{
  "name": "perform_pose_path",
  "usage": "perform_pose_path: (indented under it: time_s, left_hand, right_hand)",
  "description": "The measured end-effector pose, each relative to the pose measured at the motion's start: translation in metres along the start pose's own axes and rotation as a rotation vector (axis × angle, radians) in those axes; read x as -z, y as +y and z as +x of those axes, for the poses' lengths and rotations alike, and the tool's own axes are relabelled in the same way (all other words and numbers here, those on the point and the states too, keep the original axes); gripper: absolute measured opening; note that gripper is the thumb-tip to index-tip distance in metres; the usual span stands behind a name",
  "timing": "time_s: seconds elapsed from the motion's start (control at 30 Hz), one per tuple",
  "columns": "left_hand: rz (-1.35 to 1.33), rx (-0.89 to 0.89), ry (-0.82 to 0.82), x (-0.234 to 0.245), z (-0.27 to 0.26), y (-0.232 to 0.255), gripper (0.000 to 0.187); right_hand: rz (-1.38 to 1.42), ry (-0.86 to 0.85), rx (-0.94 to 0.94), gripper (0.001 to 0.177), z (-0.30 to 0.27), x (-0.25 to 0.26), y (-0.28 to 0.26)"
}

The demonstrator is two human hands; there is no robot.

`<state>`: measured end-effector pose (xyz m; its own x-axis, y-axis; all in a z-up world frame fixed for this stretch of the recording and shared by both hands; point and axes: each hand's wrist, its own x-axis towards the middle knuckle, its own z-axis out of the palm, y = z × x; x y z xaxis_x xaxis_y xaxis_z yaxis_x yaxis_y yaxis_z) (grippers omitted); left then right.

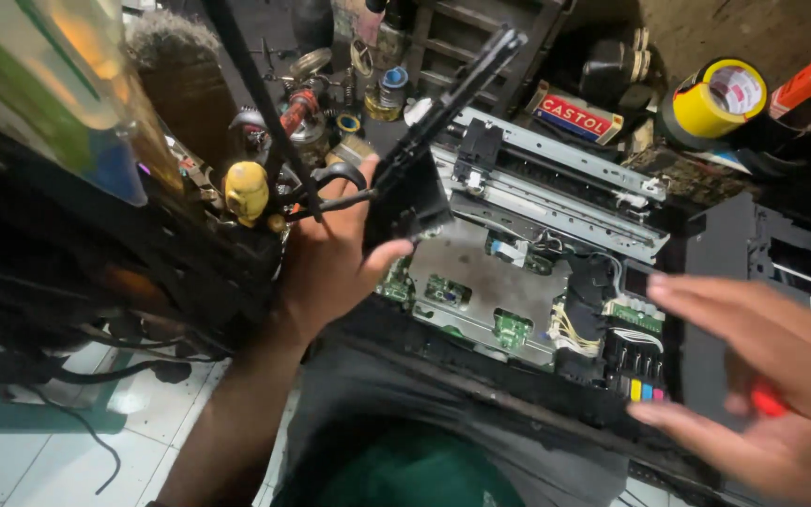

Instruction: Repairing a printer by unscrewing the internal circuit board and inspecting components

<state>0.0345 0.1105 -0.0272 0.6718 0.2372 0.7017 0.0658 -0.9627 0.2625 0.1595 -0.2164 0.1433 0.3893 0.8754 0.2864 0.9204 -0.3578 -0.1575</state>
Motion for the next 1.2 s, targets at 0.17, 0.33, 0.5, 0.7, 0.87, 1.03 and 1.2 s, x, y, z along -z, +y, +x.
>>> perform_pose_path:
  time_s: [0.17,0.33,0.5,0.7,0.87,1.03,1.2]
  left_hand:
    - [0.065,0.000,0.097,-0.008,0.007,-0.007,0.081]
    - [-0.084,0.359,-0.046,-0.018,0.011,-0.019,0.070]
    - [0.355,0.256,0.165,-0.038,-0.006,-0.035,0.064]
    - [-0.436,0.390,0.344,-0.130,-0.031,-0.123,0.073]
    - [0.038,0.404,0.404,-0.096,0.000,-0.090,0.045]
    - [-0.066,0.384,0.329,-0.092,-0.005,-0.095,0.057]
    - [0.137,0.260,0.338,-0.104,-0.027,-0.111,0.051]
  right_hand:
    - [-0.008,-0.077,-0.221,0.093,-0.044,-0.004,0.037]
    - [-0.069,-0.270,-0.347,0.113,-0.094,-0.016,0.096]
    - [-0.078,-0.686,-0.493,0.129,-0.134,-0.030,0.175]
    - [0.017,-1.078,-0.485,0.106,-0.167,-0.054,0.256]
    - [0.075,-1.111,-0.658,0.091,-0.157,-0.058,0.245]
    - [-0.013,-0.959,-0.358,0.118,-0.151,-0.053,0.225]
    - [0.053,-0.947,-0.312,0.119,-0.155,-0.058,0.236]
